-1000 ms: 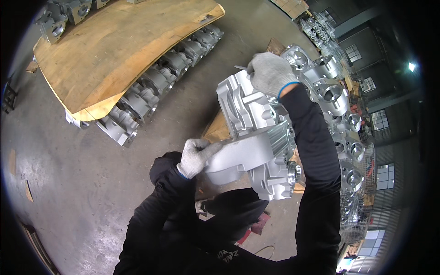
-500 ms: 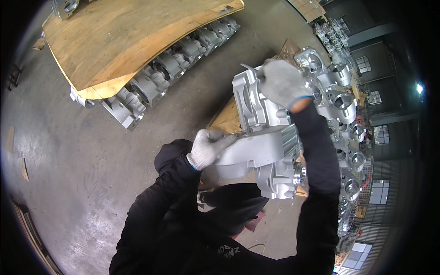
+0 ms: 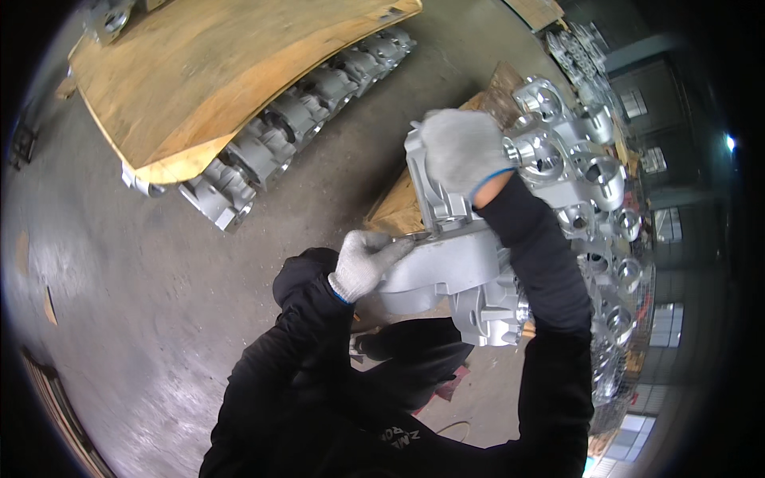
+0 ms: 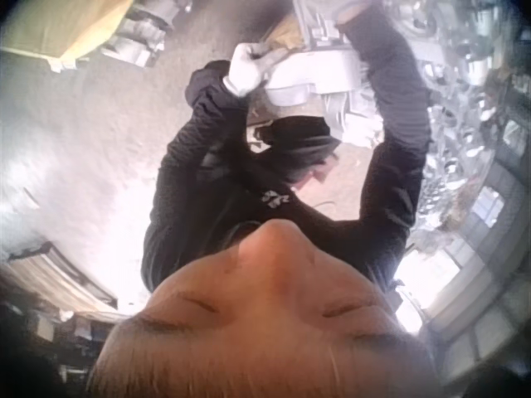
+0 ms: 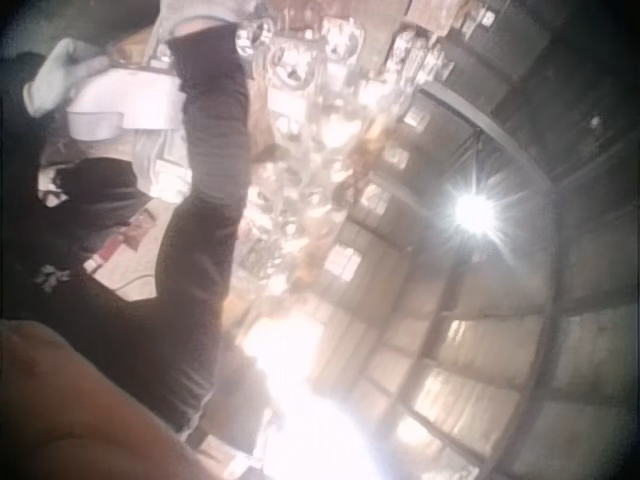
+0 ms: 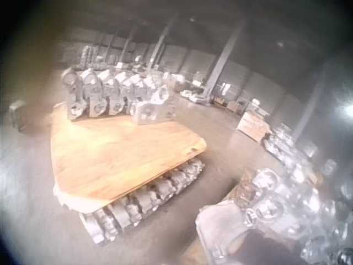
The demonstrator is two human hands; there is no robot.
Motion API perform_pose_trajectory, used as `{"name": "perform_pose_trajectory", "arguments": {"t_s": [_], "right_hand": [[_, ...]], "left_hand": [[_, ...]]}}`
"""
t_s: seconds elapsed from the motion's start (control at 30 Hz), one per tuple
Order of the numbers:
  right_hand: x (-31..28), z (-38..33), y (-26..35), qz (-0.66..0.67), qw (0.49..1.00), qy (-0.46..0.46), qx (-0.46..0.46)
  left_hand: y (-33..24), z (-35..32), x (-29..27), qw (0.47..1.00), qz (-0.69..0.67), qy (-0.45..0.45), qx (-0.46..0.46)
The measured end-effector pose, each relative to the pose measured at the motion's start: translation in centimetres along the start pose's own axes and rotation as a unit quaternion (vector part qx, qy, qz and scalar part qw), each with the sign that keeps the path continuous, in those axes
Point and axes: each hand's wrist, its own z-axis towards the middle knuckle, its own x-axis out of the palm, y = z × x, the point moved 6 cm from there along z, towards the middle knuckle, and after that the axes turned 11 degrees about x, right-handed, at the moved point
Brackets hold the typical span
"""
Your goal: The person kneels on the floor and uses a metal file to deburr the edges of several silver metal parts. They rotate each part to access different edges, then place the finished pieces on a wooden pallet.
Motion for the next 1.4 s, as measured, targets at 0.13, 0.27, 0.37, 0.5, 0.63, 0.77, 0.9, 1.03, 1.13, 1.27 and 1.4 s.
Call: {"name": "perform_pose_trajectory", "arguments": {"t_s": [0.13, 0.27, 0.37, 0.5, 0.63, 0.77, 0.9, 1.03, 1.13, 1.27, 1.4], "right_hand": [[1.7, 2.1, 1.1, 0.038, 0.996, 0.067, 0.045], [-0.7, 0.5, -4.6, 0.091, 0.986, 0.041, 0.13], [-6.2, -3.3, -12.2, 0.099, 0.97, -0.062, 0.215], [-9.1, -6.9, -19.9, 0.073, 0.92, 0.015, 0.385], [-8.1, -7.0, -21.0, 0.107, 0.901, 0.112, 0.405], [-5.9, -4.8, -18.5, 0.064, 0.944, 0.126, 0.299], [-5.5, -5.4, -19.2, 0.074, 0.919, 0.086, 0.379], [-6.2, -7.0, -19.3, 0.112, 0.899, 0.08, 0.416], [-6.6, -7.5, -18.6, 0.12, 0.904, 0.108, 0.395], [-6.7, -8.7, -18.4, 0.105, 0.89, 0.069, 0.439], [-5.4, -9.4, -17.9, 0.147, 0.903, 0.037, 0.401]], "left_hand": [[-1.1, 0.2, -0.3, 0.994, 0.027, -0.048, 0.091], [0.7, 0.2, -0.7, 0.997, 0.023, -0.069, 0.03], [1.4, 0.3, -1.4, 0.991, 0.029, -0.11, 0.07], [2.8, 0.5, -2.5, 0.99, 0.034, -0.129, 0.04], [3.7, 0.5, -3.0, 0.993, 0.007, -0.118, 0.01], [3.6, -0.1, -3.5, 0.98, 0.017, -0.196, 0.04], [3.4, 0.0, -3.0, 0.983, 0.02, -0.173, 0.05], [3.0, 0.2, -3.3, 0.983, -0.002, -0.176, 0.05], [2.8, 0.8, -2.6, 0.994, 0.02, -0.099, 0.05], [2.8, 0.3, -3.2, 0.985, 0.0, -0.165, 0.054], [2.4, 0.5, -2.3, 0.992, -0.024, -0.107, 0.07]]}}
